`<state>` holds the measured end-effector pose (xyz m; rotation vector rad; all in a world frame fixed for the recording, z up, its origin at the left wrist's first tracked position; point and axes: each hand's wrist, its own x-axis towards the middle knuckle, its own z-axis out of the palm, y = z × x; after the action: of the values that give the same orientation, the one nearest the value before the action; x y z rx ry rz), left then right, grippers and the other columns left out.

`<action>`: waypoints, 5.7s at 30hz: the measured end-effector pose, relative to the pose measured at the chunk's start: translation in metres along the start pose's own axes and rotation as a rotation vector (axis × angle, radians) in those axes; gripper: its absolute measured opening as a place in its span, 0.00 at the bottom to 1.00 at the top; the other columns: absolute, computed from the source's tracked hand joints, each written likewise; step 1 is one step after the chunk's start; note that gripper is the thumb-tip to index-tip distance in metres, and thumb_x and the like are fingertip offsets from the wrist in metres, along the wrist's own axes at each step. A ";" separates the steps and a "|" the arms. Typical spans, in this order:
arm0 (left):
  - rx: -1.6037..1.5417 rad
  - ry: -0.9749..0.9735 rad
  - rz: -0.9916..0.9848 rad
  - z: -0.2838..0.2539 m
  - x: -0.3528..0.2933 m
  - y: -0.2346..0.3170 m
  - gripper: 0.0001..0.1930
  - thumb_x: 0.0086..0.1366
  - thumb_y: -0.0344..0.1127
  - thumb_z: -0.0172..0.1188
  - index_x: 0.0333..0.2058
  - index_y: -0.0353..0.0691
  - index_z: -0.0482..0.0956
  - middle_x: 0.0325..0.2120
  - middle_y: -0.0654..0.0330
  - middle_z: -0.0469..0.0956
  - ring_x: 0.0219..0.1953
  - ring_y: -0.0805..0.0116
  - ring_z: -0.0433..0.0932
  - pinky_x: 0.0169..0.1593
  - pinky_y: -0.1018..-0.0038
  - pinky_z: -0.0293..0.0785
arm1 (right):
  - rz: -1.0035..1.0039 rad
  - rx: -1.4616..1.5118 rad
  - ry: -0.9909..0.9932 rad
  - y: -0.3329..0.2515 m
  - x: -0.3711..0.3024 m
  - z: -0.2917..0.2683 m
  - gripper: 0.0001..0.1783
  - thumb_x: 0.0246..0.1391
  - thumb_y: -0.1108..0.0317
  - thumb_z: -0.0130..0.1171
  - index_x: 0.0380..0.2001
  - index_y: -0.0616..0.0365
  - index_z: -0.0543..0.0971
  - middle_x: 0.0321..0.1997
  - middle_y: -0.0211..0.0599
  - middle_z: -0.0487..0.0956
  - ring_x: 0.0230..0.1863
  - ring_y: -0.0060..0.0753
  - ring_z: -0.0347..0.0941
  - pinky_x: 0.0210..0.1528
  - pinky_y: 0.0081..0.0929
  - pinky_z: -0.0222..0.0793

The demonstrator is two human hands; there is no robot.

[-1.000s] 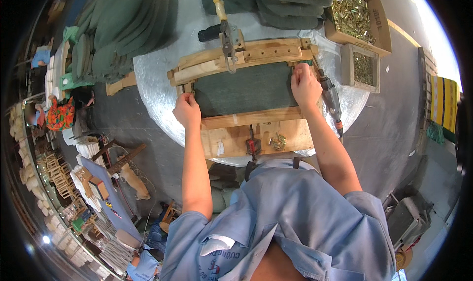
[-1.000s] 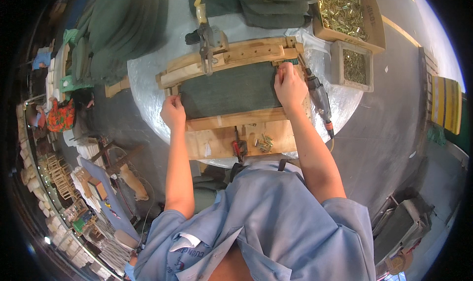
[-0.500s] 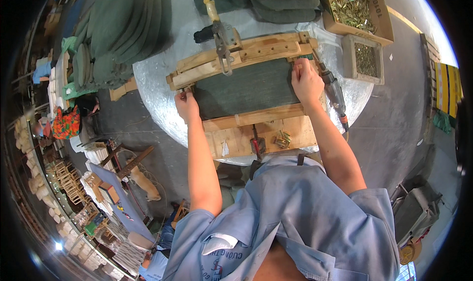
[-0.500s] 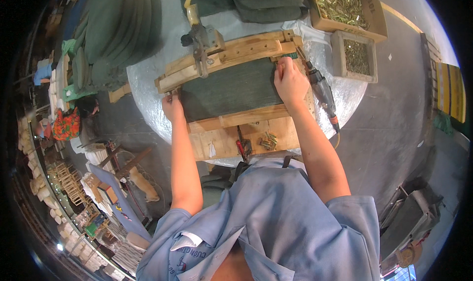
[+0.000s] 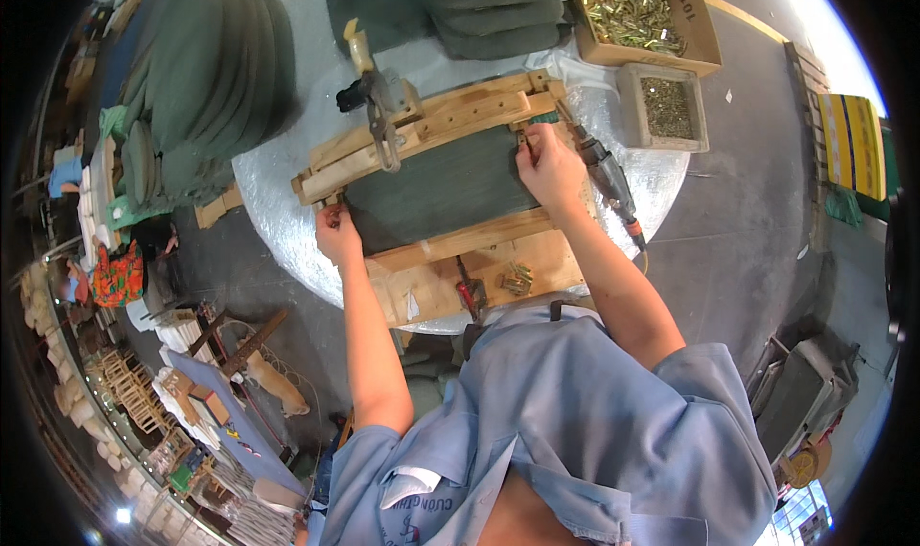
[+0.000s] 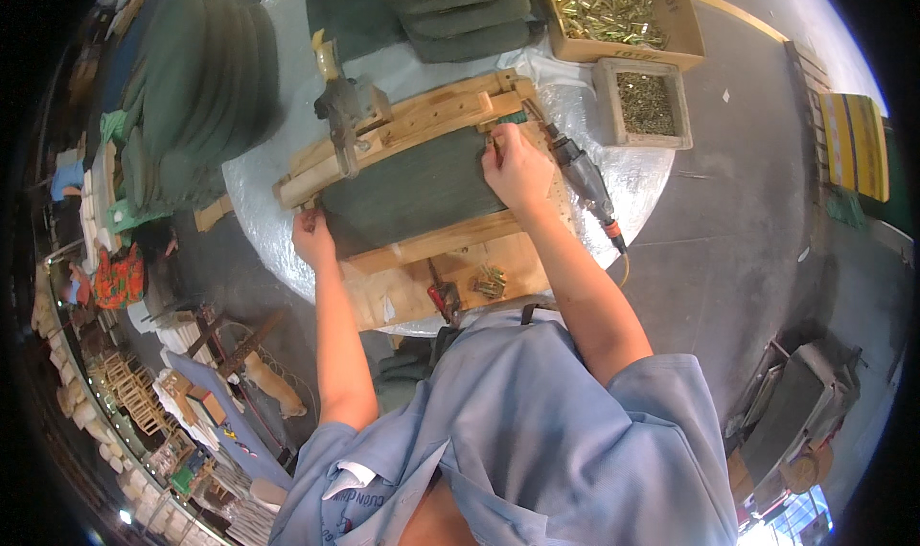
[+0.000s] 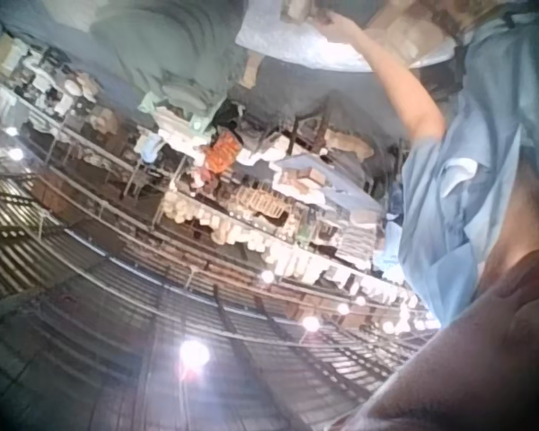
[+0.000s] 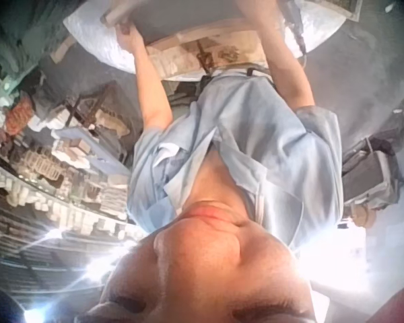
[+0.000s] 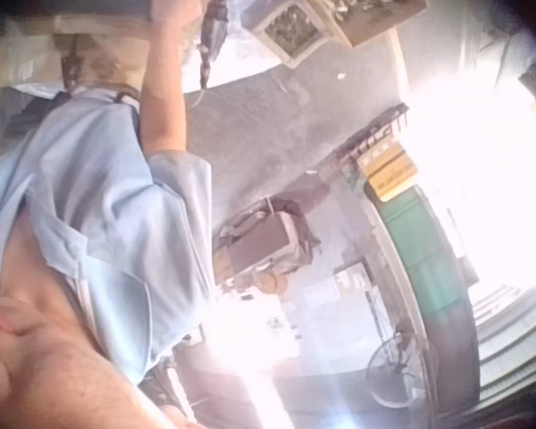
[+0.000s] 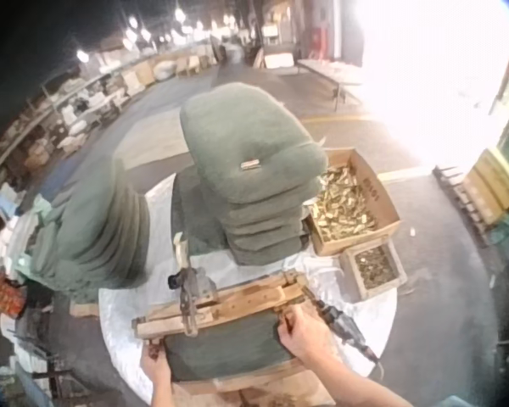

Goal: The person places green fabric cushions into a wooden jig, aligns them, and uses a pneumatic drill to fasten metal clips at the corners. They then remove the finished cushion and repeat the process with another cushion.

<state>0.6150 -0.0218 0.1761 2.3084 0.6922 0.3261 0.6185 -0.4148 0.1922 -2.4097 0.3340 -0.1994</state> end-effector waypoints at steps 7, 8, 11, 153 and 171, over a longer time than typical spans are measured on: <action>-0.377 -0.113 -0.182 -0.012 0.009 -0.023 0.23 0.67 0.34 0.73 0.55 0.32 0.74 0.38 0.55 0.82 0.34 0.71 0.78 0.39 0.74 0.75 | 0.002 0.143 0.047 0.002 0.001 -0.003 0.15 0.56 0.64 0.68 0.46 0.45 0.78 0.24 0.30 0.82 0.28 0.39 0.83 0.34 0.37 0.77; -0.494 -0.095 -0.168 -0.020 0.006 -0.033 0.26 0.68 0.35 0.73 0.58 0.32 0.71 0.40 0.54 0.81 0.36 0.71 0.77 0.39 0.75 0.75 | 0.078 0.235 -0.051 0.000 0.001 -0.012 0.16 0.57 0.67 0.67 0.48 0.49 0.79 0.31 0.35 0.84 0.34 0.38 0.84 0.37 0.38 0.79; -0.380 -0.046 -0.076 -0.053 -0.035 -0.004 0.22 0.70 0.36 0.71 0.56 0.34 0.74 0.39 0.57 0.79 0.36 0.72 0.77 0.41 0.75 0.75 | 0.072 0.262 0.192 0.027 -0.019 -0.039 0.17 0.57 0.69 0.66 0.51 0.53 0.80 0.42 0.38 0.85 0.42 0.40 0.83 0.44 0.38 0.80; -1.541 -0.912 -0.847 -0.008 -0.214 0.170 0.12 0.75 0.41 0.67 0.46 0.38 0.84 0.34 0.63 0.84 0.36 0.69 0.85 0.43 0.72 0.88 | -0.049 1.187 -0.073 -0.054 -0.149 -0.263 0.28 0.56 0.72 0.70 0.58 0.63 0.75 0.62 0.59 0.80 0.64 0.47 0.77 0.70 0.46 0.70; -1.446 -0.769 -0.795 0.006 -0.215 0.168 0.07 0.74 0.35 0.67 0.45 0.39 0.84 0.40 0.59 0.86 0.46 0.65 0.88 0.48 0.73 0.89 | -0.031 1.163 -0.084 -0.038 -0.140 -0.254 0.28 0.55 0.71 0.70 0.59 0.62 0.75 0.61 0.58 0.81 0.65 0.48 0.77 0.71 0.46 0.69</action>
<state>0.5048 -0.2497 0.2780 0.5747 0.5703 -0.3557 0.4337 -0.5029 0.4003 -1.2662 0.0814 -0.2207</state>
